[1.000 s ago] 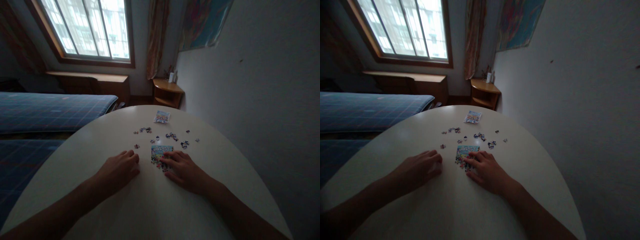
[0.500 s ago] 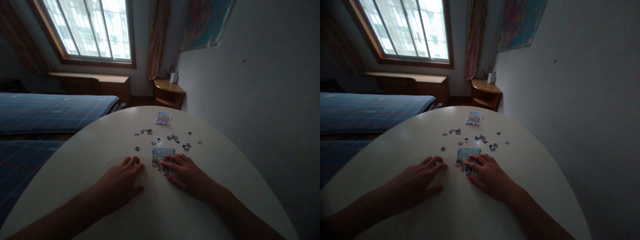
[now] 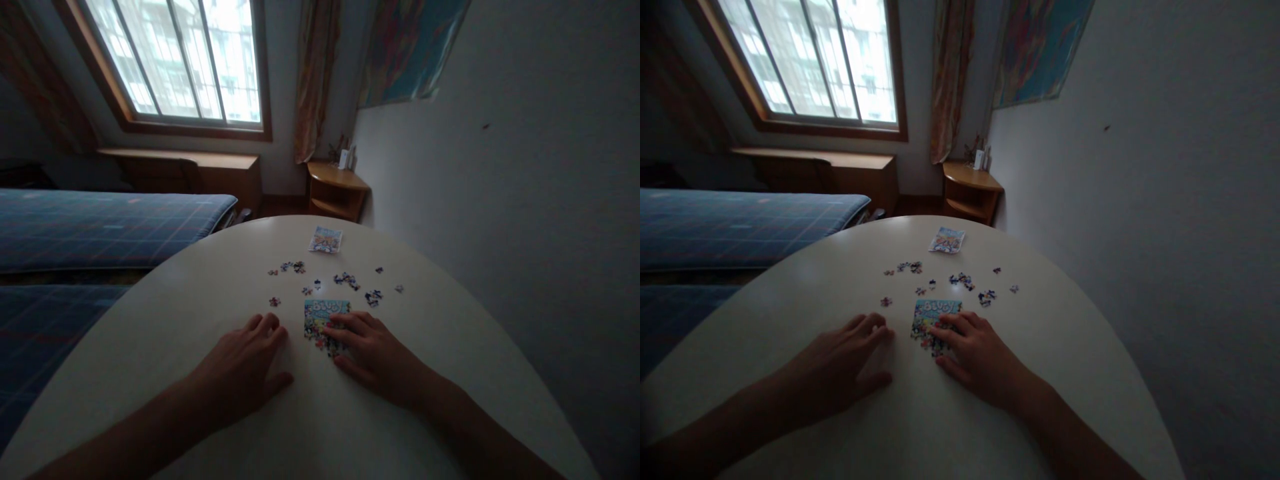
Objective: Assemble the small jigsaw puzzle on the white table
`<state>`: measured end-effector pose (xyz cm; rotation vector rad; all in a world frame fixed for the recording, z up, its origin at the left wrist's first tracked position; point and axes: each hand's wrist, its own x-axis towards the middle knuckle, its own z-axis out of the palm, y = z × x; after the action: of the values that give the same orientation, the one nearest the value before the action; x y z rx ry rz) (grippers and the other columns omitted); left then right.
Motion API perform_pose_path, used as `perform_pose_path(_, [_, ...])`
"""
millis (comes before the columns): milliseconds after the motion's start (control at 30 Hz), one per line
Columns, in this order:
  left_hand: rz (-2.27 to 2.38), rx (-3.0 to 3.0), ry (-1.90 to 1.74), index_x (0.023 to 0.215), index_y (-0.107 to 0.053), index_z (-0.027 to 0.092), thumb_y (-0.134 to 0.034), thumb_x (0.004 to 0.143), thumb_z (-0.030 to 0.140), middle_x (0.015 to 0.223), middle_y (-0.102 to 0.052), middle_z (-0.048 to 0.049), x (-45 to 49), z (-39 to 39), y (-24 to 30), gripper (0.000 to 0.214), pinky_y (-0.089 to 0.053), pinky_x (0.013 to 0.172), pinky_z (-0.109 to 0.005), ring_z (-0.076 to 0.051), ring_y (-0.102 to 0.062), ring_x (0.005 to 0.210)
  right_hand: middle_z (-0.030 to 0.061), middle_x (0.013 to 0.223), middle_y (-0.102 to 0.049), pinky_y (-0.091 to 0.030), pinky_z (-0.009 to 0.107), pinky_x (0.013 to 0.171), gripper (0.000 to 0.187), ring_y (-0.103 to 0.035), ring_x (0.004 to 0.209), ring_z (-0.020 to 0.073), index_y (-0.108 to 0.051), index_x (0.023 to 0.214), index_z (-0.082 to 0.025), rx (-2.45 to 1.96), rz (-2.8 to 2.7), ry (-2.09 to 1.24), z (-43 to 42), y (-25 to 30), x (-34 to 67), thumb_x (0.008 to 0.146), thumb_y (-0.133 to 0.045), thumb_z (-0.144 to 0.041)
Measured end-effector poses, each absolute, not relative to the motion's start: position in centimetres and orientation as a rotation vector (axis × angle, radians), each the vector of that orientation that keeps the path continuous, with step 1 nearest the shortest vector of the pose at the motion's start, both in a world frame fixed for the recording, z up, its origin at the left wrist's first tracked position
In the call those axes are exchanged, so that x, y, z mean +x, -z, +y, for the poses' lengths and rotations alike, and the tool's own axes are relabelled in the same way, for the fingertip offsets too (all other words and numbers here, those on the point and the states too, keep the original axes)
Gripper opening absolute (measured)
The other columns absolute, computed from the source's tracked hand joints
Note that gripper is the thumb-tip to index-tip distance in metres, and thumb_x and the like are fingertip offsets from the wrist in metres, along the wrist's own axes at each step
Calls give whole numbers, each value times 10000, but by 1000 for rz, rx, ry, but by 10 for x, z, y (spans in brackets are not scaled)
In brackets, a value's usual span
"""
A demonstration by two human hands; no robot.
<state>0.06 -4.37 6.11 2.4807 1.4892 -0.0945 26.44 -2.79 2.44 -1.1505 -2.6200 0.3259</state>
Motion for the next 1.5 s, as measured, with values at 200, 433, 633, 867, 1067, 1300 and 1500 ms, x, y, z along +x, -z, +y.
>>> perform_pose_path(200, [1502,2514,44,1107,-617,176,-614,844,422,1193,-604,-126,1,-38,-57,360,-531,872,-458,-318,-572,1091,54,1435,-529,-372,469,1105,471,-449,1291,252,-516,1409,-290,-1162,-2616,-334,-29,-26,264,941,-570,-301])
perform_pose_path(433, [1641,2503,-156,902,-616,207,-539,901,341,969,-670,-52,-8,-12,-43,155,-486,718,-336,-240,-622,921,59,1436,-529,-374,459,1101,468,-448,1295,248,-517,1409,-290,-1159,-2619,-341,-28,-27,263,944,-565,-312])
perform_pose_path(633, [1923,2392,-235,814,-620,206,-488,921,312,841,-664,-39,-22,11,-37,200,-404,618,-294,-204,-605,758,59,1434,-530,-382,464,1092,482,-455,1287,253,-511,1412,-296,-1144,-2615,-336,-29,-25,264,934,-574,-290])
perform_pose_path(867, [1956,2439,-471,847,-634,205,-464,904,322,897,-674,-64,-38,29,-20,214,-483,734,-354,-253,-612,882,74,1401,-554,-393,449,1090,446,-476,1278,241,-540,1381,-273,-1089,-2598,-380,-29,-29,265,938,-584,-297])
perform_pose_path(1067, [1857,2512,-638,991,-629,188,-442,878,339,1122,-642,-118,-43,38,-3,266,-490,920,-459,-315,-564,1071,71,1273,-644,-427,423,1054,286,-554,1200,221,-655,1208,-245,-1192,-2463,-371,-20,-36,279,927,-601,-268])
perform_pose_path(1300, [1821,2538,-648,1053,-622,176,-416,887,346,1160,-617,-141,-45,39,3,314,-481,961,-490,-326,-569,1077,82,1040,-713,-490,414,922,231,-646,974,224,-703,1014,-194,-1740,-1978,-212,7,-37,321,874,-523,-163])
perform_pose_path(1500, [1820,2523,-615,1101,-611,173,-422,899,321,1202,-601,-158,-45,38,2,313,-477,968,-494,-335,-557,1119,89,1021,-711,-509,338,795,244,-658,861,197,-695,1014,-184,-1883,-1808,-224,18,-24,337,843,-525,-144])
